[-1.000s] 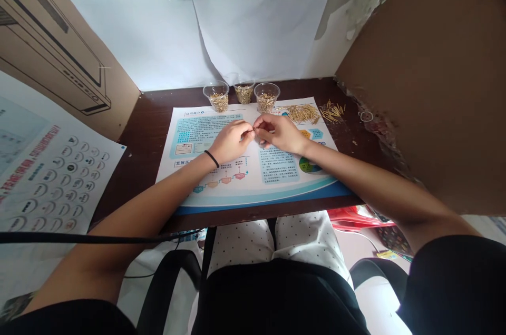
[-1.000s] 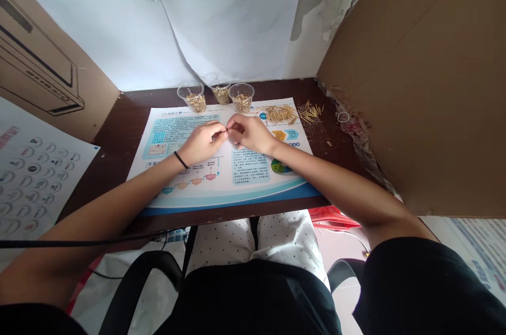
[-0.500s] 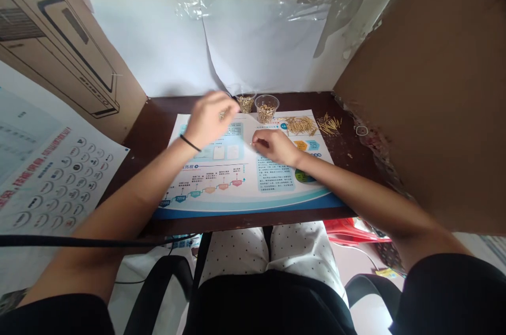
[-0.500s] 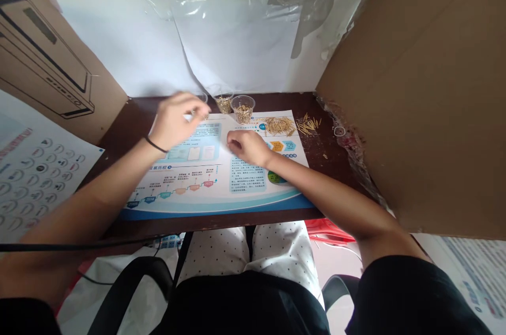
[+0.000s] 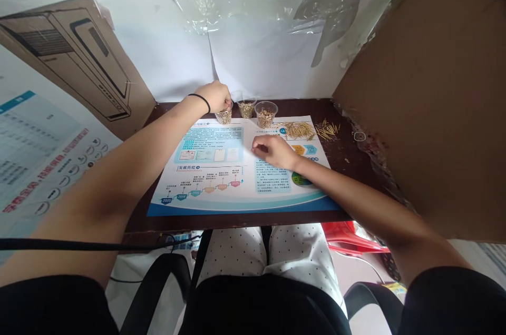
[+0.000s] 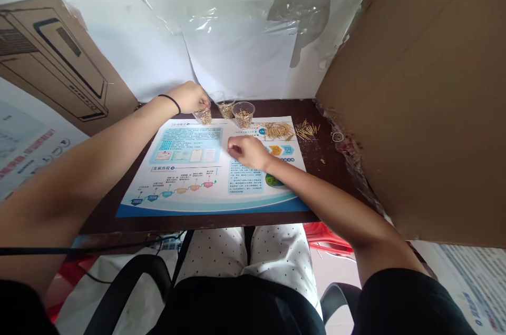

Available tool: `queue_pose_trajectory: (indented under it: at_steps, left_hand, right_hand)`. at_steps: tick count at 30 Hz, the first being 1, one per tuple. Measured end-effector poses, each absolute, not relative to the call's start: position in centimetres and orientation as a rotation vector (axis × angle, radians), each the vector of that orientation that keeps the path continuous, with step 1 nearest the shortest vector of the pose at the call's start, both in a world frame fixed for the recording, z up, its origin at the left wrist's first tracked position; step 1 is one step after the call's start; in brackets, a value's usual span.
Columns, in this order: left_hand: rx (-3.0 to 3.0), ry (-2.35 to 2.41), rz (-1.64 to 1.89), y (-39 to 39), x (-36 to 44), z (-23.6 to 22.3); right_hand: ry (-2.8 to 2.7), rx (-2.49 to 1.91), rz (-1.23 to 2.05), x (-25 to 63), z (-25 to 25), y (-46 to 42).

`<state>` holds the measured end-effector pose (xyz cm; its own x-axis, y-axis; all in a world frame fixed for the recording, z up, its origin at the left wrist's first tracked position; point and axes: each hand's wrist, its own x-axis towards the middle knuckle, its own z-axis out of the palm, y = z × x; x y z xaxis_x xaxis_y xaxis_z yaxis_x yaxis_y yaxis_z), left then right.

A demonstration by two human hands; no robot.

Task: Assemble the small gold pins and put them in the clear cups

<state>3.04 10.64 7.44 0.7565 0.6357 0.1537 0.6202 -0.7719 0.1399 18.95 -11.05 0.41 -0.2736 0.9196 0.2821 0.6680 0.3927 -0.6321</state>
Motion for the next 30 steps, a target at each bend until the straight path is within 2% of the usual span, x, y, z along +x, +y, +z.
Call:
queue_pose_trajectory:
  at_steps: [8, 12, 14, 21, 30]
  left_hand:
    - [2.787, 1.031, 0.541, 8.4, 1.6, 8.3]
    - [2.672, 0.944, 0.960, 4.2, 1.2, 8.1]
    - [2.467, 0.943, 1.049, 1.3, 0.9, 6.9]
    - [1.678, 0.777, 0.666, -4.4, 0.1, 1.6]
    - [1.738, 0.693, 0.619, -4.1, 0.0, 1.4]
  right_hand:
    - [-1.972, -1.393, 0.503, 18.8, 0.1, -10.9]
    - [-1.919, -1.416, 0.477, 18.8, -0.1, -10.7]
    - [-1.876, -1.408, 0.492, 18.8, -0.1, -10.6]
    - [-1.728, -1.396, 0.604, 17.9, 0.4, -11.5]
    - [-1.749, -1.389, 0.688, 17.1, 0.6, -12.0]
